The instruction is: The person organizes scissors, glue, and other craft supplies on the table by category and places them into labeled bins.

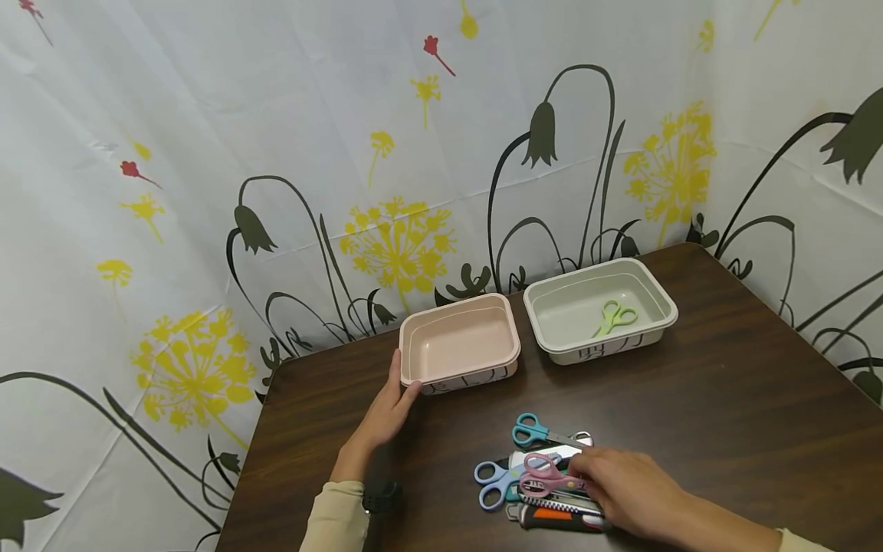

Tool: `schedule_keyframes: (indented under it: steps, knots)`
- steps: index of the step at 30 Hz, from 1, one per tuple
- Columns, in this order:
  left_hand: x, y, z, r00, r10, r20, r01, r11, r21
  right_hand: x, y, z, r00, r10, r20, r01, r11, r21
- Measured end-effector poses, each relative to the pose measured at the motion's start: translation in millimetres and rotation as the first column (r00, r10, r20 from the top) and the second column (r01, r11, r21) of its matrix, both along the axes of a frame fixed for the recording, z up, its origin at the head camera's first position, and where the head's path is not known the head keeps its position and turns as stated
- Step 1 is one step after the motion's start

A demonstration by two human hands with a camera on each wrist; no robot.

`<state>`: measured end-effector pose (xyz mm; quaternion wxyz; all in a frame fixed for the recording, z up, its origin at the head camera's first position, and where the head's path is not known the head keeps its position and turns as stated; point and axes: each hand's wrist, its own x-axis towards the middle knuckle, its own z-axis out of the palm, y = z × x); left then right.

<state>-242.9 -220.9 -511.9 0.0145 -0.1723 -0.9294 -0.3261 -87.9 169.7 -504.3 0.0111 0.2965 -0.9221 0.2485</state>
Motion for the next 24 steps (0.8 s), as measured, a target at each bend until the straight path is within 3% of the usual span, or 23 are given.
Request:
schedule_keyframes:
  steps: [5,8,15,24]
  knots:
    - [-0.2,0,-0.1,1.0,0.003,0.002,-0.003,1.0,0.005,-2.9,5,11.5,0.998,0.056,-0.019,-0.056,0.998,0.0]
    - [-0.1,0,0.2,1.0,0.006,0.013,-0.006,1.0,-0.002,-8.9,11,26.3,0.996,0.045,-0.079,-0.046,0.999,-0.006]
    - [1.1,1,1.2,1.0,0.009,0.023,-0.009,1.0,0.002,-33.2,29,60.6,0.968,-0.08,-0.237,0.08,0.997,-0.007]
    - [1.4,1,0.2,1.0,0.017,0.011,-0.017,1.0,0.005,-80.3,63,74.2,0.933,-0.233,-0.274,0.232,0.972,-0.035]
